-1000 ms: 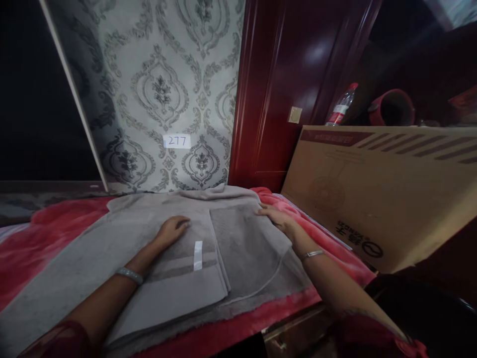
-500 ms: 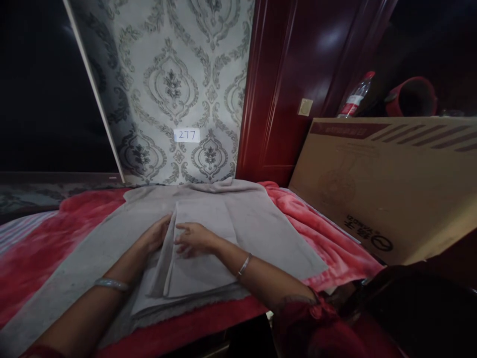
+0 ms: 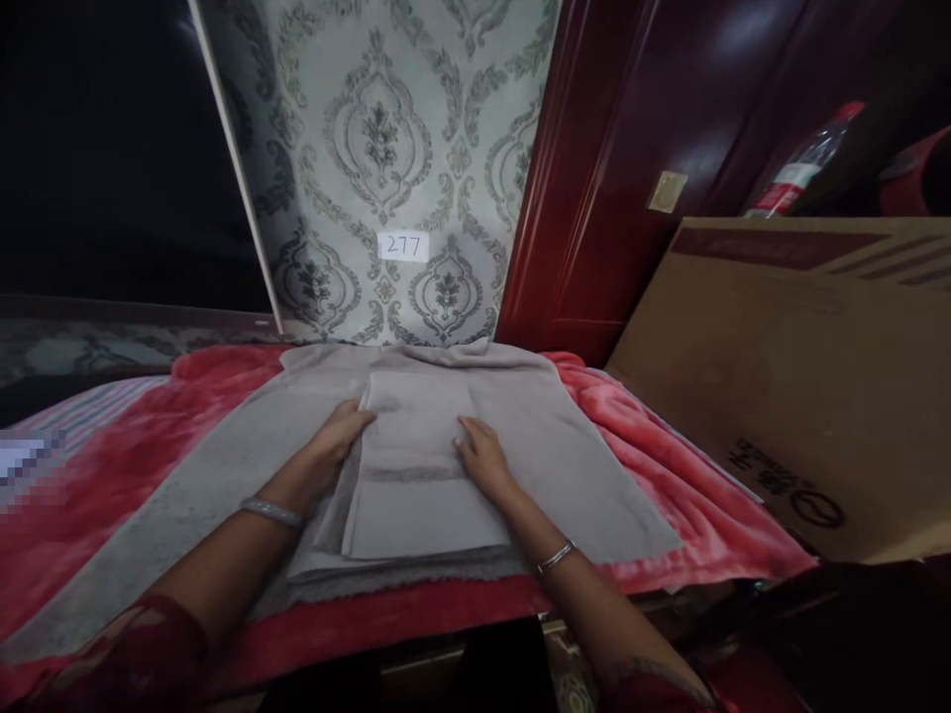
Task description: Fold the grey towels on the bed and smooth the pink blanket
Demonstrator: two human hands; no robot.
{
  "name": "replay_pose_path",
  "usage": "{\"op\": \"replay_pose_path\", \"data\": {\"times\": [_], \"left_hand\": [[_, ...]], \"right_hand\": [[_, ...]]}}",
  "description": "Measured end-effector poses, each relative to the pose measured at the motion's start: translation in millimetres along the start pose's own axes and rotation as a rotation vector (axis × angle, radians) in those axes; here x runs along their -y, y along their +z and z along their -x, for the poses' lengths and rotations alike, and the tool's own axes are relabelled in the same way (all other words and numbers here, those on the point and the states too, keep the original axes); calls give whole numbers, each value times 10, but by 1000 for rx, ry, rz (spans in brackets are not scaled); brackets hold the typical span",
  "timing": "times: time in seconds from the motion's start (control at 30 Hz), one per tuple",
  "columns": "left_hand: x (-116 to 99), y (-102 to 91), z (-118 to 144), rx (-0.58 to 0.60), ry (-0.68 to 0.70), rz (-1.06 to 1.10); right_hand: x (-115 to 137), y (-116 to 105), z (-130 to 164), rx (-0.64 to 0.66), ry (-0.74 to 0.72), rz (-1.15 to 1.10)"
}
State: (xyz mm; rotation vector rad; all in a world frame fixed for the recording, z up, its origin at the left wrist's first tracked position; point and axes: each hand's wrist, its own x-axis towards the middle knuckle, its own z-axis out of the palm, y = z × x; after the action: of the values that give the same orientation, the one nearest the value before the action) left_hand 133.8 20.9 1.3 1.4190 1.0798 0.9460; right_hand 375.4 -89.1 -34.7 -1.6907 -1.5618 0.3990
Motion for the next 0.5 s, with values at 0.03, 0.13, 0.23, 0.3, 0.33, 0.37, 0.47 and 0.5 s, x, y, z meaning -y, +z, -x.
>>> {"op": "replay_pose_path", "data": {"times": [0.03,0.13,0.23,0.3,0.33,0.37,0.47,0.5], "left_hand": [[1,-29,10,1,-26,-6],[-6,-105,67,12,-96,-24],[-19,-164,226,-23,-111,-42],[-15,-202,413,-6,-137,-52],[-7,-218,527,20,-158,-51],[2,-232,646,51,-173,-45],[27,-247,977,98,-161,-48],[32,-245,1061,104,-141,-58]], "right_hand": [[-28,47,8,24,-33,72],[-117,130,37,71,-88,227],[-205,121,68,87,-93,235],[-251,93,83,98,-97,221],[-268,81,87,102,-100,216],[-280,73,88,107,-102,214],[-278,75,84,105,-101,226],[-262,86,83,91,-104,233]]}}
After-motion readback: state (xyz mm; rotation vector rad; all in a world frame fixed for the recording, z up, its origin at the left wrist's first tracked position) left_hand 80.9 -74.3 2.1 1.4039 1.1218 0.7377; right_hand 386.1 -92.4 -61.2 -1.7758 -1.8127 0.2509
